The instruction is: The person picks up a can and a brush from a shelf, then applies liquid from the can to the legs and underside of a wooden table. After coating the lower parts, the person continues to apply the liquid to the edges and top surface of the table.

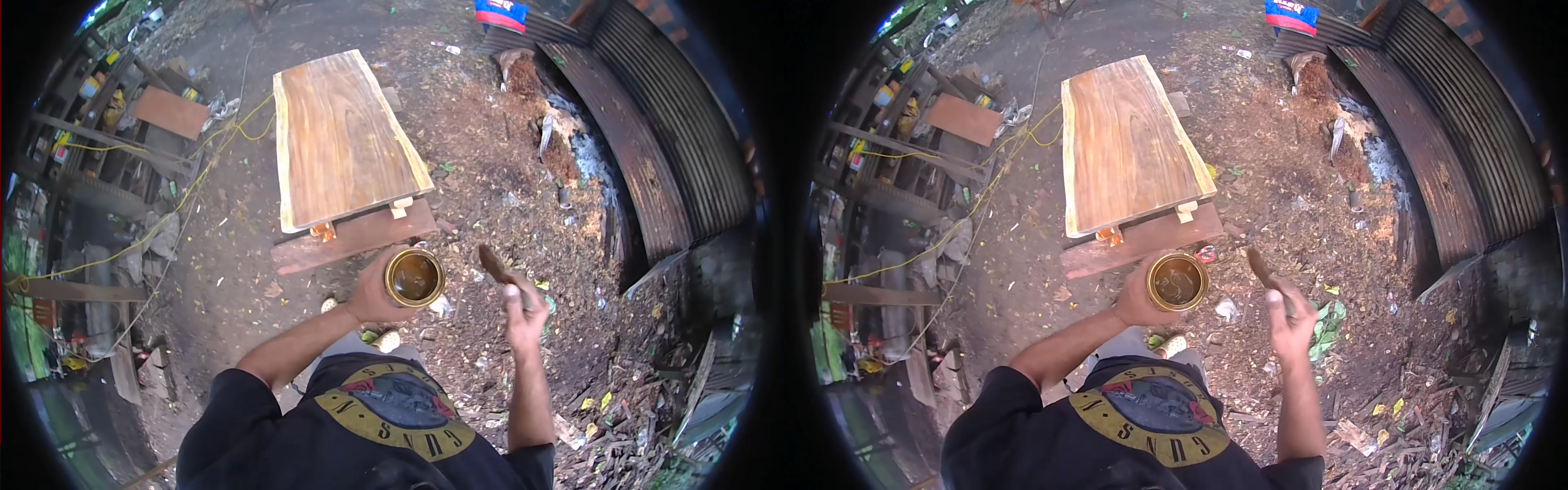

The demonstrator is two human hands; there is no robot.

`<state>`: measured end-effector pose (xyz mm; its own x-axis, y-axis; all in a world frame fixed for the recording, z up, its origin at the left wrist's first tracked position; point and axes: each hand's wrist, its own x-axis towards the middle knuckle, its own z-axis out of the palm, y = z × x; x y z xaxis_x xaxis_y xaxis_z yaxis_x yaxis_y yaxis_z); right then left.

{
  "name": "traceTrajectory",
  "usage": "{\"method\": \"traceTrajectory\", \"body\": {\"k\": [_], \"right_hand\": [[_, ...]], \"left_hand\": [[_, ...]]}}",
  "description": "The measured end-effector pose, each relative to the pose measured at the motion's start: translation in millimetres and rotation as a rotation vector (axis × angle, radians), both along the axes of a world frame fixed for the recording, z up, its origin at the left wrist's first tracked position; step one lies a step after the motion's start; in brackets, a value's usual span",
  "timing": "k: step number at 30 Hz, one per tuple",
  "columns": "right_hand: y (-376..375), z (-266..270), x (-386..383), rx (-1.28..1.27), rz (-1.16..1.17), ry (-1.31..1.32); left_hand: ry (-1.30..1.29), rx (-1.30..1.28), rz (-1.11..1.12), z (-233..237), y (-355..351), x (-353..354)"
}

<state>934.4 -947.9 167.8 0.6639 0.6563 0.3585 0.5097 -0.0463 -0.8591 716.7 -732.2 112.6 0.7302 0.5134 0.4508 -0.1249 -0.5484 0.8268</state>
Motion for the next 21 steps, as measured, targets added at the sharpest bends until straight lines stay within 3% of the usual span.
{"method": "traceTrajectory", "body": {"k": [3,8,13,19,21], "right_hand": [[1.0,50.3,8.6,0.183,0.110,-0.047],[33.7,116.2,-16.0,0.137,0.242,0.005],[71.8,96.6,-41.2,-0.223,0.372,-0.156],[100.6,45.6,-50.6,-0.355,0.365,-0.326],[100.4,48.7,-48.7,-0.351,0.322,-0.239]], "left_hand": [[0.013,0.008,0.012,-1.7,-0.4,1.2],[0.017,0.041,0.046,-9.5,-3.2,11.3],[0.034,0.012,0.041,-4.0,-6.5,16.6],[-0.015,0.073,0.065,-10.8,-4.6,22.3],[-0.036,0.067,0.072,-7.1,-2.2,22.4]]}}
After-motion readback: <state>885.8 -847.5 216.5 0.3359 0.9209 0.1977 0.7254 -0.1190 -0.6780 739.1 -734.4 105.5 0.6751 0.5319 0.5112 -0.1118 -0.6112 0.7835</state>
